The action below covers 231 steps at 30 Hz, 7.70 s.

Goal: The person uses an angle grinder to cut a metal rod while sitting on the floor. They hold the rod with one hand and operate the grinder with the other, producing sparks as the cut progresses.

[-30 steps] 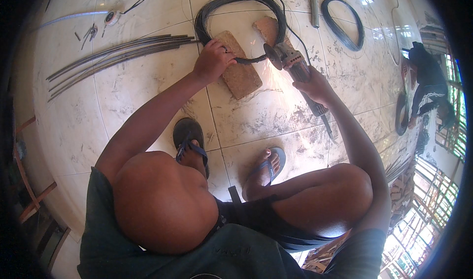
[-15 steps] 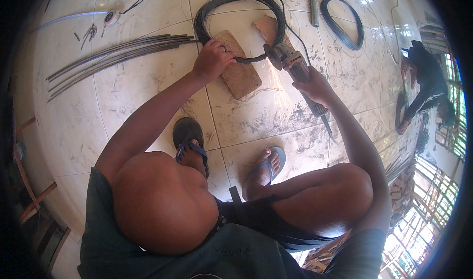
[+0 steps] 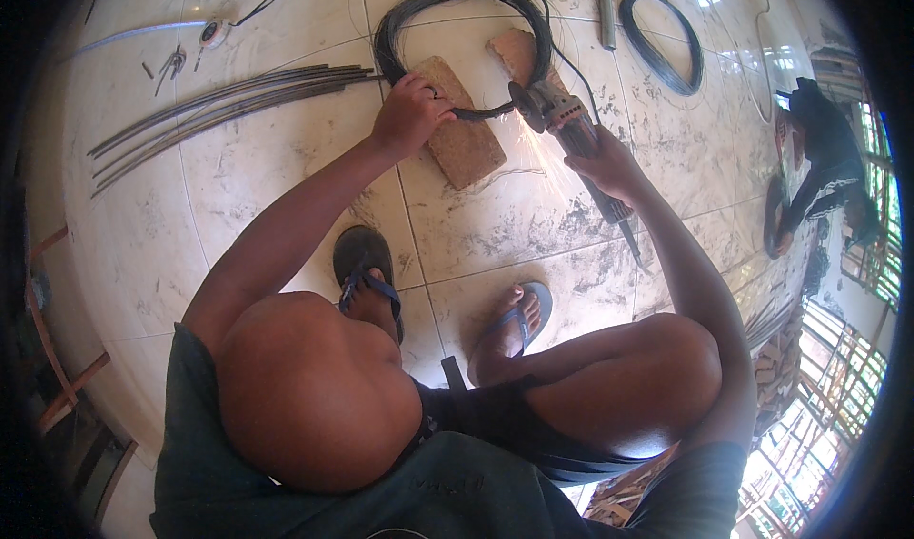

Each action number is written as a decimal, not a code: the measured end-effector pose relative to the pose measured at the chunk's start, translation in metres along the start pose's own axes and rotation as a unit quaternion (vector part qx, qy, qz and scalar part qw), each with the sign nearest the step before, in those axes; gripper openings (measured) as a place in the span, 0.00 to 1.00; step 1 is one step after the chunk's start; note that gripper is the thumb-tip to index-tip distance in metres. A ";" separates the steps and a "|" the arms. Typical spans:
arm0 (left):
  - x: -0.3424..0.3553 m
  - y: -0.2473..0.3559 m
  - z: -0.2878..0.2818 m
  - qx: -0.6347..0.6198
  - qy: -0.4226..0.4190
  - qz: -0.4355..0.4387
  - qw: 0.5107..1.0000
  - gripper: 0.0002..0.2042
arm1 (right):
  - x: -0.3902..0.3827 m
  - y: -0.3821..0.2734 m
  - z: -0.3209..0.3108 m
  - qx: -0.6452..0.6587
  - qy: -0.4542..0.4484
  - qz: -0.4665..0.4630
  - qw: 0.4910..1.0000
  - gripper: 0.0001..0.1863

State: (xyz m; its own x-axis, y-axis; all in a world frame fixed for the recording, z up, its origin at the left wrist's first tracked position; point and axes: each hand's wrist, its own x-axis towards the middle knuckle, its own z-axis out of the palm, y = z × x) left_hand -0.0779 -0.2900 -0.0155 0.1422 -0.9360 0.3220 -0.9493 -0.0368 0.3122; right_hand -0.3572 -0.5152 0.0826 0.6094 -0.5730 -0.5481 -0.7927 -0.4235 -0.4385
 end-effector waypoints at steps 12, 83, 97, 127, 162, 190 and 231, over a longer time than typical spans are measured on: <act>-0.001 -0.001 0.002 0.004 -0.001 0.001 1.000 0.11 | 0.003 0.005 0.002 -0.010 0.008 -0.026 1.000 0.37; 0.002 0.000 0.002 0.009 0.002 0.000 1.000 0.11 | 0.001 -0.004 0.000 0.020 -0.006 -0.008 1.000 0.34; -0.001 -0.002 0.005 0.002 0.008 0.002 1.000 0.11 | 0.004 -0.006 0.003 -0.008 0.006 -0.003 1.000 0.34; 0.001 0.000 0.001 0.000 -0.006 -0.002 1.000 0.11 | 0.008 -0.004 0.002 0.002 0.007 -0.001 1.000 0.36; 0.002 -0.001 0.002 0.013 -0.012 -0.005 1.000 0.11 | 0.001 -0.007 0.002 0.013 0.007 -0.008 1.000 0.35; 0.000 0.000 0.001 0.005 0.005 -0.004 1.000 0.10 | 0.002 0.011 0.006 -0.018 0.003 -0.011 1.000 0.39; 0.001 -0.002 0.002 0.011 -0.003 -0.004 1.000 0.11 | 0.001 -0.001 0.001 0.011 -0.005 -0.012 1.000 0.34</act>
State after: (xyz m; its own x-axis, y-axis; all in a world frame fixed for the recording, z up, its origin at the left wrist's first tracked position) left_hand -0.0769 -0.2916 -0.0180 0.1480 -0.9378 0.3141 -0.9543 -0.0520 0.2943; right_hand -0.3553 -0.5149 0.0818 0.6288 -0.5563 -0.5434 -0.7770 -0.4221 -0.4670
